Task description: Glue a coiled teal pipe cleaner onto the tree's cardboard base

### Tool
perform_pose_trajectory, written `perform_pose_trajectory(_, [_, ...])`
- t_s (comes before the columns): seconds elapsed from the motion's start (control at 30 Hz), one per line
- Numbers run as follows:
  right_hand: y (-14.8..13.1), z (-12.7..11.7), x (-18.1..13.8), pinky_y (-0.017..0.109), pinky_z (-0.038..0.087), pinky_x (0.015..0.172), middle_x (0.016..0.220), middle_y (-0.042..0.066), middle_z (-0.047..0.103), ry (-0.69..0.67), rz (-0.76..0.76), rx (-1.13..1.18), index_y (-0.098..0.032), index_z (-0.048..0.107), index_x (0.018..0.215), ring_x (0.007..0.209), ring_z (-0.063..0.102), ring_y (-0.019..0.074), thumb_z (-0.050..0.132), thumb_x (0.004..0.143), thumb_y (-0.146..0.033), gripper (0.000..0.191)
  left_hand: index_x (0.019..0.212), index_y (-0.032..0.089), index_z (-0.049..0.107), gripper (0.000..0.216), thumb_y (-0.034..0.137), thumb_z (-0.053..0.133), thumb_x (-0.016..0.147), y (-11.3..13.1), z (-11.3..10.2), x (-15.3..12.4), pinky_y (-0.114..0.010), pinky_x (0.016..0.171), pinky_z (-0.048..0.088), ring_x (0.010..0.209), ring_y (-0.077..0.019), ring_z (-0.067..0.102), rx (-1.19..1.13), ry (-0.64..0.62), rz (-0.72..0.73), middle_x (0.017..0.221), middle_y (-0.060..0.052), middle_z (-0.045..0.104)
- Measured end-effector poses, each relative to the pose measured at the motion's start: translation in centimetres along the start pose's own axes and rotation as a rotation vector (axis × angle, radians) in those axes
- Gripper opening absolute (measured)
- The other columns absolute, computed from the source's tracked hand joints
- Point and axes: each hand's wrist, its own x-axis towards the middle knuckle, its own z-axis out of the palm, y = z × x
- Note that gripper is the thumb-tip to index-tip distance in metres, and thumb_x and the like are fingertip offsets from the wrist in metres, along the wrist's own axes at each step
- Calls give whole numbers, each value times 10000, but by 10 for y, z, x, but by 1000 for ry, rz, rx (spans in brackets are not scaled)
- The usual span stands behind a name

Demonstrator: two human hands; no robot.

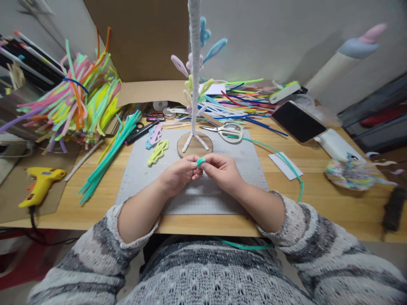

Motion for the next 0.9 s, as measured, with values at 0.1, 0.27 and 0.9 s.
perform_pose_trajectory(0.1, [1,0,0,233,447,511,607,-22,635,-4,5,12,-184,626,707,488,519,74,675,797,-398,237,745,135,617,281,337,767,620,0,0,0,-212,577,351,612,-92,486,0,-7,7,653,7,558])
perform_pose_trajectory(0.27, [1,0,0,239,452,516,598,-24,631,1,32,19,-183,628,704,491,522,78,687,778,-439,273,757,136,617,270,336,754,638,-1,-1,0,-211,573,353,614,-93,489,2,-24,16,661,6,559])
perform_pose_trajectory(0.9, [1,-1,0,241,429,508,617,-15,639,-4,20,-2,-186,643,727,503,527,83,668,807,-384,214,734,136,608,222,305,717,640,0,1,0,-221,569,353,615,-98,483,4,-5,16,653,4,544])
